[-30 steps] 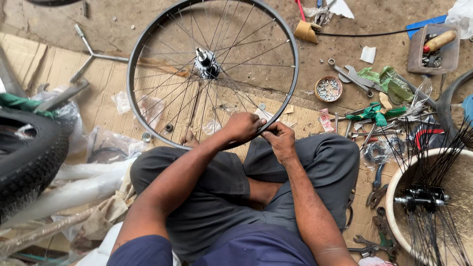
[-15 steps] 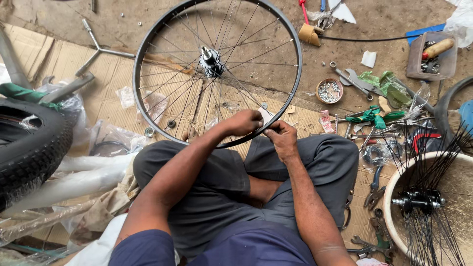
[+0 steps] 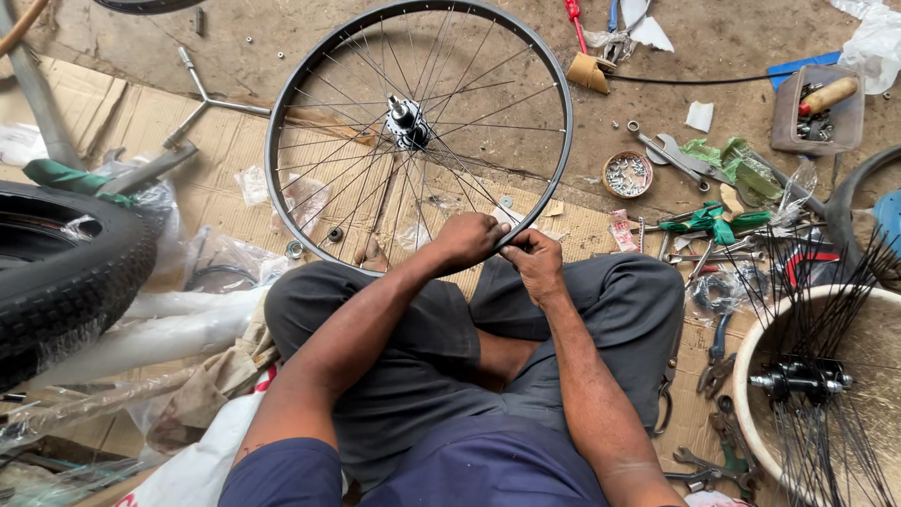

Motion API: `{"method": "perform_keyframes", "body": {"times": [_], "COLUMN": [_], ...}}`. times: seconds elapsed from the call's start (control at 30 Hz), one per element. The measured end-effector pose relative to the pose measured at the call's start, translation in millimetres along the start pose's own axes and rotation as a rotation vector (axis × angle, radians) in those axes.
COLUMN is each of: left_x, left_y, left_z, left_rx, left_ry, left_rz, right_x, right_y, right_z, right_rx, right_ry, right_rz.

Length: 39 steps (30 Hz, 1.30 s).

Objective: The person threads metal spokes into a bicycle wheel rim and hub by hand while sitting on the floor.

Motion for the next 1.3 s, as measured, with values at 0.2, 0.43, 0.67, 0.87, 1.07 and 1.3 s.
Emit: {"method": "perform_keyframes", "body": {"times": [0.2, 0.43, 0.67, 0.87, 1.07, 1.3], "left_x": [14.2, 1.9, 2.3, -16.6, 2.0, 7.8], "left_y": [-3.1, -9.3, -3.9, -25.2, -44.0, -49.7], "left_z": [-8.4, 4.2, 18.3, 47.9, 53.7, 37.3], "left_rx": [-0.017, 0.026, -0.086, -0.333, -0.325, -0.353], "left_ry": [0.184, 0.064, 0.106, -0.005, 0.126, 0.088], "left_rz": [0.141, 0.149, -0.090, -0.302, -0.318, -0.011], "right_x": [5.2, 0.9, -17.1, -48.1, -32.7, 0.4], "right_y": [-0.2, 0.1, -3.0, 15.8, 34.9, -15.1], "right_z": [2.8, 6.0, 4.9, 8.5, 21.0, 9.2], "right_rx": [0.017, 0.038, 0.042, 0.044, 0.186, -0.193], "right_ry": [0.001, -0.018, -0.004, 0.128, 0.235, 0.281], "right_rz": [0.018, -0.008, 0.000, 0.010, -0.054, -0.572]}}
Point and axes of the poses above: each hand's wrist, its own z-axis away from the middle knuckle, its own y-axis out of the palm, x = y × z, the point moved 1 cm from there along -z, towards the middle knuckle, and after that the axes turned 6 degrees about -z, right-handed, at the moved point
